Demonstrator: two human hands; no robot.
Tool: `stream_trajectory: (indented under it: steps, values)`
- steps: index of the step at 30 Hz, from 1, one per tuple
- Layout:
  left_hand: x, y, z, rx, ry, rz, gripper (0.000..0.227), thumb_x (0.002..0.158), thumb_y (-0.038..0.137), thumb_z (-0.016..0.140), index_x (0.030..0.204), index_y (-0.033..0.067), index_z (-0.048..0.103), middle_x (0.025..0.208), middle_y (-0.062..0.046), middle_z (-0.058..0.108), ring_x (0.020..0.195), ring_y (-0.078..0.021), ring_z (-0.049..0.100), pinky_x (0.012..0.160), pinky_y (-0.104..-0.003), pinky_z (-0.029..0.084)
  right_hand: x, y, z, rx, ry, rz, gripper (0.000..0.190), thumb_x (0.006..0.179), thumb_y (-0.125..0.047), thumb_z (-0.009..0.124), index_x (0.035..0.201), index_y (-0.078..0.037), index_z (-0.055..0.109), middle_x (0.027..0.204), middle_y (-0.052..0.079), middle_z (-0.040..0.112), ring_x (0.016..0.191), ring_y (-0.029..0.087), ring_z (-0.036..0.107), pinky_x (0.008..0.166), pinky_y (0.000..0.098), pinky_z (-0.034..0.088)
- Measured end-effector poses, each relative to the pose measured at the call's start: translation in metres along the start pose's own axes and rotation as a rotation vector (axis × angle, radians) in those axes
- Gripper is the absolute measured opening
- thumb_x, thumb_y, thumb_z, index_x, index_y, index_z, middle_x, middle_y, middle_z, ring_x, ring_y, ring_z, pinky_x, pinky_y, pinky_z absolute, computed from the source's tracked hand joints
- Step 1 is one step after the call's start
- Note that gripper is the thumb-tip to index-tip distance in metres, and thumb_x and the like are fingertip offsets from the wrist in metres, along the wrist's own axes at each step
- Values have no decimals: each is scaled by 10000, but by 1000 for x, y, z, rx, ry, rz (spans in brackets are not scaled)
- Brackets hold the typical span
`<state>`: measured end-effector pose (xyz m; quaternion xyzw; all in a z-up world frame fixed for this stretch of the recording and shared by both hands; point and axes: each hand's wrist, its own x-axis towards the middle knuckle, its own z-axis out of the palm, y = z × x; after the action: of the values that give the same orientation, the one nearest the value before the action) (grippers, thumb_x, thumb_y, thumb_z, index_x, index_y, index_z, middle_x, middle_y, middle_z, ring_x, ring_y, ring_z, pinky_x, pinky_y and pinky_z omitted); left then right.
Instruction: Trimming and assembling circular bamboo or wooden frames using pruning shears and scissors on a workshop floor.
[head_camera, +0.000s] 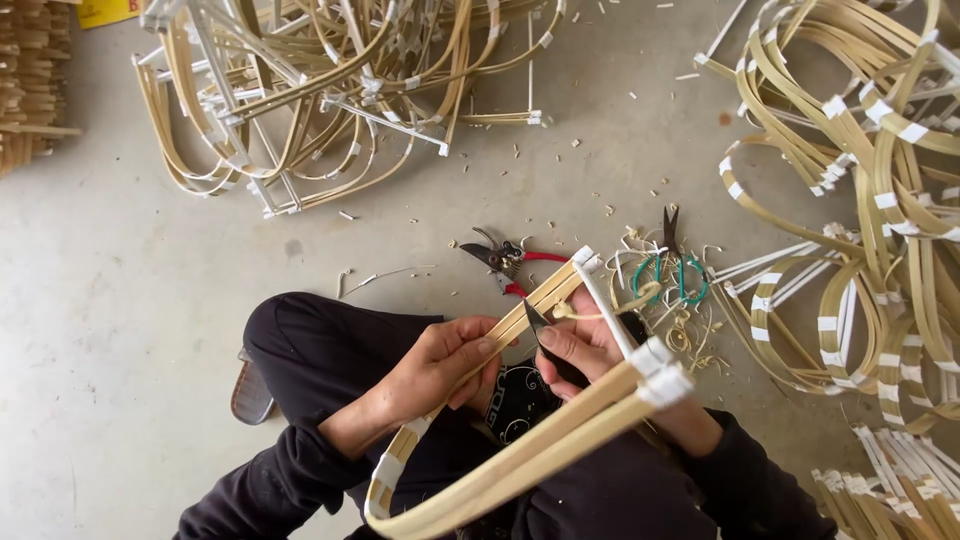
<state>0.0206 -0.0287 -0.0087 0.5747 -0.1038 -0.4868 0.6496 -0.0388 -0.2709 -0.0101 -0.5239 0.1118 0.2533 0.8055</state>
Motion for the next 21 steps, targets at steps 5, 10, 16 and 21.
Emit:
stream_trajectory:
  steps: [5, 10, 16, 21]
  values:
    - [-17, -2, 4, 20, 21, 9, 308, 1080, 173, 455, 1217, -51, 615, 730, 5, 585, 474, -13, 441, 427, -178, 356, -3, 6, -8, 4, -108, -30, 258, 1049, -153, 542, 1212, 6, 423, 692, 96, 624, 429, 119, 508, 374, 246, 415]
    - [-39, 5, -3, 22, 9, -105, 318, 1066, 166, 461, 1186, -70, 638, 728, 11, 561, 463, -13, 437, 411, -178, 337, -3, 22, -28, 33, -174, -69, 189, 1121, -152, 477, 1046, 21, 483, 723, 128, 639, 482, 141, 566, 403, 270, 458]
    - [-34, -15, -14, -28, 38, -82, 306, 1087, 172, 474, 1203, -83, 597, 745, -11, 597, 468, -37, 469, 421, -188, 372, 7, 11, -22, -10, -178, -149, 194, 1049, -96, 502, 1219, -5, 520, 733, 121, 664, 451, 122, 515, 415, 247, 435]
    - [-24, -5, -14, -53, 23, -58, 315, 1054, 175, 469, 1260, -15, 612, 711, -9, 594, 448, -36, 459, 410, -182, 374, -5, 1, -10, -1, -65, -24, 350, 1000, -69, 529, 1338, -111, 448, 719, 66, 604, 539, 123, 588, 475, 269, 512]
